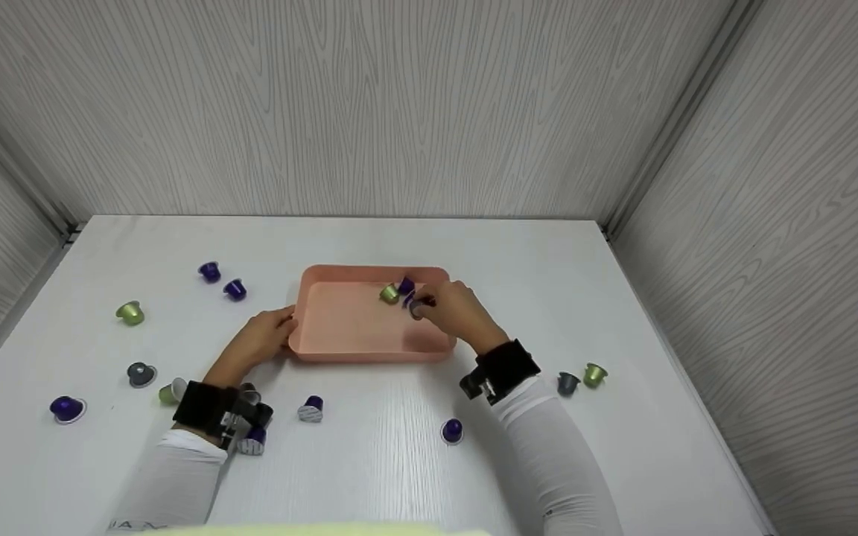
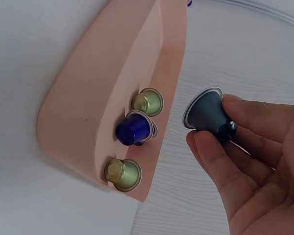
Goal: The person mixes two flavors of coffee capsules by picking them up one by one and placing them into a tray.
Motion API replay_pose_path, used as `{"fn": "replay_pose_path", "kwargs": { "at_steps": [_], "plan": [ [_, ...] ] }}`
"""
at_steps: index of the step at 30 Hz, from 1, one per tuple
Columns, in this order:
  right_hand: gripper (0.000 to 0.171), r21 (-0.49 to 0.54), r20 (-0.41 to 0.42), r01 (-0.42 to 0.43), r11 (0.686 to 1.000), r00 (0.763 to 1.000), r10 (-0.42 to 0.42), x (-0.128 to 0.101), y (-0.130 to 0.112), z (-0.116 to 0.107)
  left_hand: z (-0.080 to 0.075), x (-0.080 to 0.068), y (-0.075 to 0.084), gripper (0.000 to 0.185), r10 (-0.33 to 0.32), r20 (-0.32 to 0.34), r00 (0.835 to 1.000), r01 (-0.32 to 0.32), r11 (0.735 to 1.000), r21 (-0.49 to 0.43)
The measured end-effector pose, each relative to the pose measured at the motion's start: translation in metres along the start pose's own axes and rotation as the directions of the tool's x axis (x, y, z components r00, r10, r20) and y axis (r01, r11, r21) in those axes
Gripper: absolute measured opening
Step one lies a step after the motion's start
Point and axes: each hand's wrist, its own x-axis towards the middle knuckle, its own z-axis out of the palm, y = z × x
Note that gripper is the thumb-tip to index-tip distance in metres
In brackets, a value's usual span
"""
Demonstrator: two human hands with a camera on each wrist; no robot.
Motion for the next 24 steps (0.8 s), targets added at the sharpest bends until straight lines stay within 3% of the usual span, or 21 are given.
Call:
{"fn": "replay_pose_path", "kwargs": {
  "at_steps": [9,18,24],
  "plan": [
    [0.015,0.009,-0.003,-0.044,0.999,0.999,0.044,0.023,-0.004,0.009,0.0,-0.001,0.001,0.042,-0.015,0.004,1.0,0.015,1.0,-0.004],
    [0.016,0.092,0.013,-0.072,0.993,0.997,0.071,0.046,-0.011,0.02,0.0,0.0,0.001,0.043,-0.052,0.015,0.999,0.052,0.998,-0.022],
    [0.02,0.102,0.043,-0.154,0.983,0.988,0.15,0.061,-0.016,0.028,0.001,0.002,0.002,0.044,-0.091,0.034,0.995,0.092,0.995,-0.025]
  ]
}}
